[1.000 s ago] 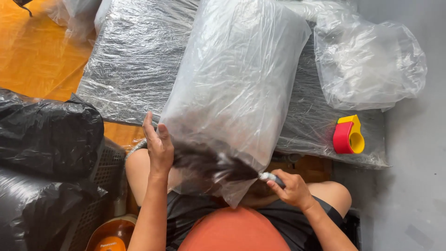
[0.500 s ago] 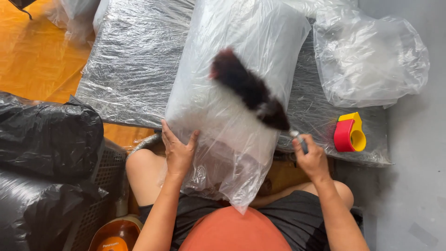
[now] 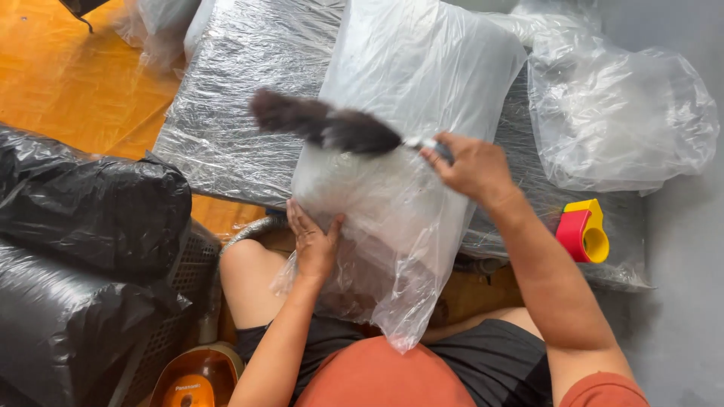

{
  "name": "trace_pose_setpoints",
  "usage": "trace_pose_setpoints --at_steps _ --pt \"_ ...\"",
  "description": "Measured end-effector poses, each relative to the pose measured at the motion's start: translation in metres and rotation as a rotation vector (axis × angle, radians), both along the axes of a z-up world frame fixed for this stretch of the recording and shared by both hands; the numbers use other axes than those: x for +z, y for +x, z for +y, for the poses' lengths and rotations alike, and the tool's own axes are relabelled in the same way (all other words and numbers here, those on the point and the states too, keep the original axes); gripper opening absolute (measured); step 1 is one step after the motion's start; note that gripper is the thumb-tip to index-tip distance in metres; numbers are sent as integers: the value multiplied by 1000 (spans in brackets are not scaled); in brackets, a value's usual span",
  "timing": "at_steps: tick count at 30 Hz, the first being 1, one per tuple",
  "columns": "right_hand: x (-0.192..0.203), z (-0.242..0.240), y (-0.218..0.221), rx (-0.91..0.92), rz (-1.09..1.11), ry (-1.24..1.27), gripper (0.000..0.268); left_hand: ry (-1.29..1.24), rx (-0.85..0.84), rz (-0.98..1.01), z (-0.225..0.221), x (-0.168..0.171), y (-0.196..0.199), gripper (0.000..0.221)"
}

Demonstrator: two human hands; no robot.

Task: The person uses a feather duster to clean a black plastic bag, a plastic-covered table, and a large pillow inside a clear plastic bag while sitting on the floor.

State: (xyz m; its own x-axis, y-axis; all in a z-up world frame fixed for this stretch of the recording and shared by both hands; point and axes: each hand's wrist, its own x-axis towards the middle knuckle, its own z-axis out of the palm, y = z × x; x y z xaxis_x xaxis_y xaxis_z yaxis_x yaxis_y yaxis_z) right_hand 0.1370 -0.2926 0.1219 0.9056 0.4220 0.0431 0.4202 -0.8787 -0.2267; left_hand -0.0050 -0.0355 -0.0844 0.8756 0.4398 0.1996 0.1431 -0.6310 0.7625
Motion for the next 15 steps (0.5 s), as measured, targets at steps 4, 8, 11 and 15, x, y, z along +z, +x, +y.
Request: trace_pose_setpoints --at_steps 4,8,11,15 --pt "-61 -115 105 -396 -43 -30 52 -4 -17 -26 2 -3 -3 113" --pt "-64 -155 95 -603 -302 9 47 90 8 11 0 -17 5 113" --pt "-64 -127 36 -481 -72 277 56 127 13 -32 1 -16 4 113" --pt "-145 -150 6 -655 -17 261 52 137 7 -49 3 -15 3 113"
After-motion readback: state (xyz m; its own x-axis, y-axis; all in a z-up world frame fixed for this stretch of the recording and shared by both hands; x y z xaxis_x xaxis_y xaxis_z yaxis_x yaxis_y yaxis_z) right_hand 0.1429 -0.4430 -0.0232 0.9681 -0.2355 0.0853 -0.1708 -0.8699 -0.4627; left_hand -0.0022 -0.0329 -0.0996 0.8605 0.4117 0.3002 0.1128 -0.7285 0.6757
